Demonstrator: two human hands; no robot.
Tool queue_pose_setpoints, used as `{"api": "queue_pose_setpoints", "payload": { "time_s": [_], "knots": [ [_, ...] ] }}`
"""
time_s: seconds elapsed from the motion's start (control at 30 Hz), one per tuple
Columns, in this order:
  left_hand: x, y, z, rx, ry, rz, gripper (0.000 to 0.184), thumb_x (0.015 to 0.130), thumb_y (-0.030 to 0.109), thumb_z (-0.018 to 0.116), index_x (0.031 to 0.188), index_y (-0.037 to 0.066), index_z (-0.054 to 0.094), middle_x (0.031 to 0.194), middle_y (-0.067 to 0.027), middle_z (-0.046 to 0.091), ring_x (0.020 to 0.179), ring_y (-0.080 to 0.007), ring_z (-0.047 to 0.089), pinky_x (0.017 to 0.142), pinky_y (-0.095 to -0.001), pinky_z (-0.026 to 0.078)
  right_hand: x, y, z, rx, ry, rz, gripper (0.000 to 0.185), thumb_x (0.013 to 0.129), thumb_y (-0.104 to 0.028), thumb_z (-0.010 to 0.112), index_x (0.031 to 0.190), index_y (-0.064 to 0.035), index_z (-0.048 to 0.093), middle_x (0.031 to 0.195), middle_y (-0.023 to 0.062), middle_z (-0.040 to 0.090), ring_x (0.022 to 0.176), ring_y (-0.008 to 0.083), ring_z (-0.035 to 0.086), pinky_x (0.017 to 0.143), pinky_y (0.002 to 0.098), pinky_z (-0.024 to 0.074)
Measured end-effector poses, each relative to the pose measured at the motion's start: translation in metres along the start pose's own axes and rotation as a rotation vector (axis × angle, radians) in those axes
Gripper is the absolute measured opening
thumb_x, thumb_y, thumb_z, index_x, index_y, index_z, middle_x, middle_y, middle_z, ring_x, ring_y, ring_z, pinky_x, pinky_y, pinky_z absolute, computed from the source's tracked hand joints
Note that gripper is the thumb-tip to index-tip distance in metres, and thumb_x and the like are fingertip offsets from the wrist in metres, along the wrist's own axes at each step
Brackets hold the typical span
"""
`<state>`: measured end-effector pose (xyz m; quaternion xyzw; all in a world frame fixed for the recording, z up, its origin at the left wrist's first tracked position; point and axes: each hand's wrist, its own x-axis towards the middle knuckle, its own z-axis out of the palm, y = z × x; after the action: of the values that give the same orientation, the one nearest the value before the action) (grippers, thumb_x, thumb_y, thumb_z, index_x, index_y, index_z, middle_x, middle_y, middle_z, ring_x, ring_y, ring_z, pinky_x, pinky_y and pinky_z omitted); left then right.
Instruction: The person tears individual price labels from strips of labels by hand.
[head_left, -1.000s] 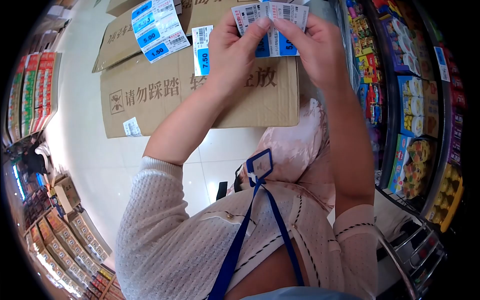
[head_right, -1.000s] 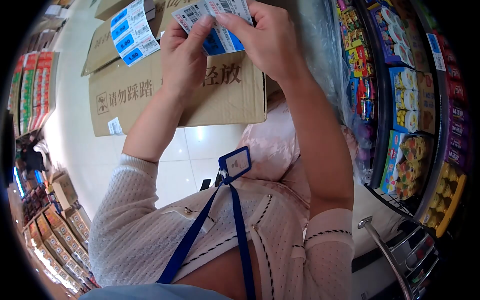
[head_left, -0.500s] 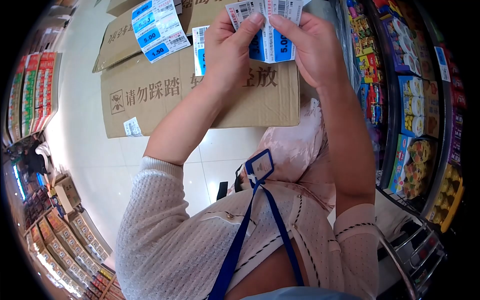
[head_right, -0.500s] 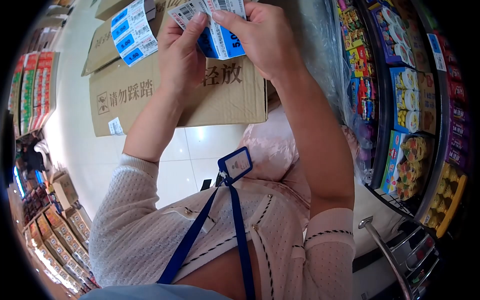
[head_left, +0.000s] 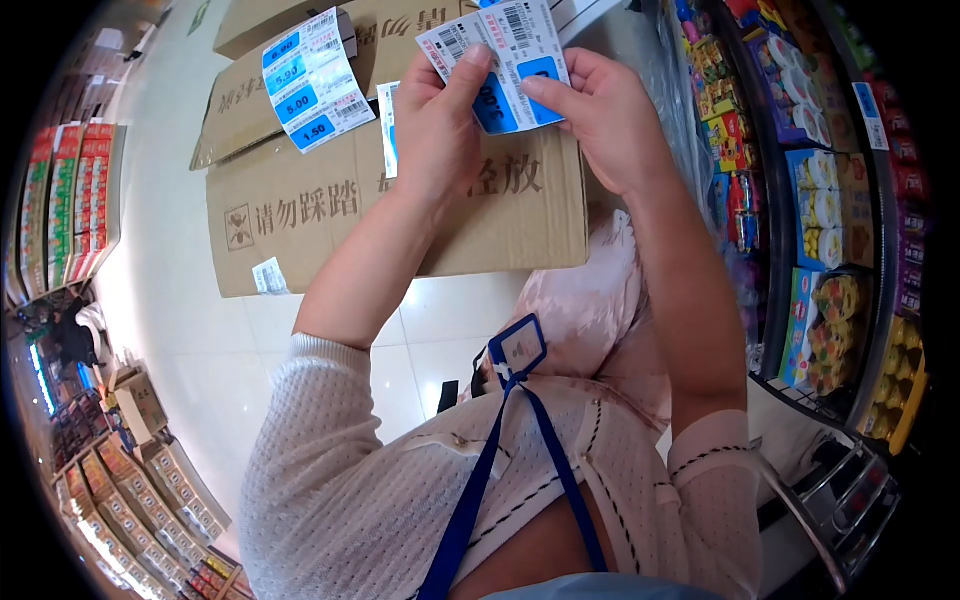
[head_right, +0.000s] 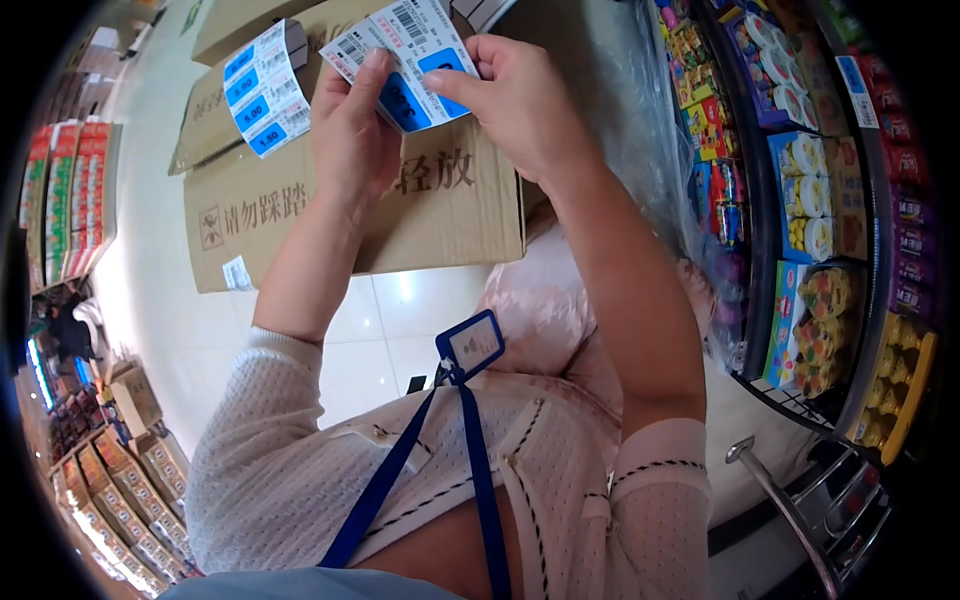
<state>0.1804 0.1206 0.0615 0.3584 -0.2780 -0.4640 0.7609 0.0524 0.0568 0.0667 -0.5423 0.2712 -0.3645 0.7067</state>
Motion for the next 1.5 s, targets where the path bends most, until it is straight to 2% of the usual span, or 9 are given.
{"api": "queue_pose_setpoints", "payload": {
  "time_s": [0.47,0.57,0.67,0.8,0.9,0.93,1.07,1.37,1.5],
  "knots": [
    [0.001,-0.004,-0.004,0.026,0.007,0.032,0.019,0.094,0.013,0.051,0.110,0.004,0.054,0.107,-0.0062,0.061,0.099,-0.0145,0.059,0.089,-0.0321,0.047,0.006,0.009,0.023,0.429,0.247,-0.035,0.014,0.084,-0.002,0.062,0.095,0.0045,0.058,0.088,0.0104,0.064,0.073,0.0142,0.063,0.067,0.0277,0.0522],
    [0.003,-0.006,-0.006,0.001,0.063,0.131,0.019,0.094,0.014,0.051,0.111,0.004,0.052,0.108,-0.0058,0.060,0.099,-0.0150,0.059,0.089,-0.0324,0.047,0.008,0.012,0.014,0.441,0.274,-0.097,0.018,0.087,-0.004,0.059,0.104,0.0023,0.054,0.097,0.0108,0.063,0.088,0.0179,0.062,0.080,0.0318,0.0506],
    [0.011,-0.001,-0.009,0.016,0.186,0.237,0.020,0.095,0.017,0.050,0.111,0.006,0.051,0.108,-0.0049,0.060,0.098,-0.0151,0.058,0.086,-0.0319,0.048,0.001,0.012,0.005,0.343,0.333,-0.087,0.015,0.083,-0.002,0.062,0.096,0.0044,0.057,0.087,0.0106,0.065,0.072,0.0170,0.063,0.069,0.0288,0.0522],
    [0.013,0.005,-0.015,0.019,0.217,0.327,0.022,0.096,0.021,0.049,0.111,0.005,0.051,0.105,-0.0042,0.060,0.093,-0.0134,0.058,0.082,-0.0290,0.047,-0.022,0.026,0.020,-0.255,0.202,0.082,0.029,0.077,-0.010,0.070,0.101,0.0021,0.057,0.086,0.0131,0.065,0.073,0.0188,0.064,0.071,0.0298,0.0512],
    [0.014,0.004,-0.014,0.102,0.212,0.372,0.023,0.096,0.022,0.048,0.111,0.005,0.050,0.103,-0.0037,0.060,0.091,-0.0114,0.056,0.081,-0.0272,0.045,-0.025,0.027,0.024,-0.782,0.226,-0.247,0.032,0.076,-0.012,0.070,0.102,0.0012,0.057,0.086,0.0139,0.065,0.074,0.0246,0.063,0.070,0.0322,0.0503],
    [0.013,0.003,-0.014,0.150,0.192,0.364,0.023,0.096,0.022,0.048,0.111,0.004,0.050,0.103,-0.0038,0.059,0.092,-0.0107,0.055,0.082,-0.0268,0.044,-0.022,0.020,0.025,-0.816,0.296,-0.418,0.028,0.078,-0.013,0.067,0.100,0.0018,0.058,0.088,0.0152,0.063,0.078,0.0301,0.062,0.071,0.0358,0.0489],
    [0.005,0.000,-0.010,0.307,0.131,0.349,0.023,0.096,0.021,0.047,0.110,0.003,0.050,0.104,-0.0044,0.058,0.094,-0.0095,0.054,0.085,-0.0268,0.043,-0.010,-0.005,0.025,-0.612,0.200,-0.208,0.019,0.081,-0.011,0.062,0.095,0.0016,0.061,0.093,0.0182,0.060,0.085,0.0323,0.060,0.074,0.0379,0.0473],
    [0.010,0.005,-0.013,0.228,0.163,0.424,0.022,0.096,0.020,0.047,0.109,0.003,0.051,0.105,-0.0049,0.059,0.096,-0.0097,0.054,0.087,-0.0268,0.042,-0.026,0.038,0.018,-1.321,0.065,-0.337,0.031,0.077,-0.016,0.067,0.099,0.0031,0.060,0.102,0.0181,0.057,0.096,0.0349,0.052,0.085,0.0394,0.0441],
    [0.007,0.004,-0.014,0.326,0.209,0.311,0.021,0.096,0.020,0.048,0.109,0.004,0.052,0.100,-0.0037,0.060,0.090,-0.0090,0.054,0.081,-0.0254,0.044,-0.037,0.054,0.043,-1.294,-0.027,-0.439,0.029,0.075,-0.014,0.067,0.097,0.0026,0.060,0.101,0.0170,0.056,0.097,0.0333,0.050,0.082,0.0382,0.0459]
  ]
}}
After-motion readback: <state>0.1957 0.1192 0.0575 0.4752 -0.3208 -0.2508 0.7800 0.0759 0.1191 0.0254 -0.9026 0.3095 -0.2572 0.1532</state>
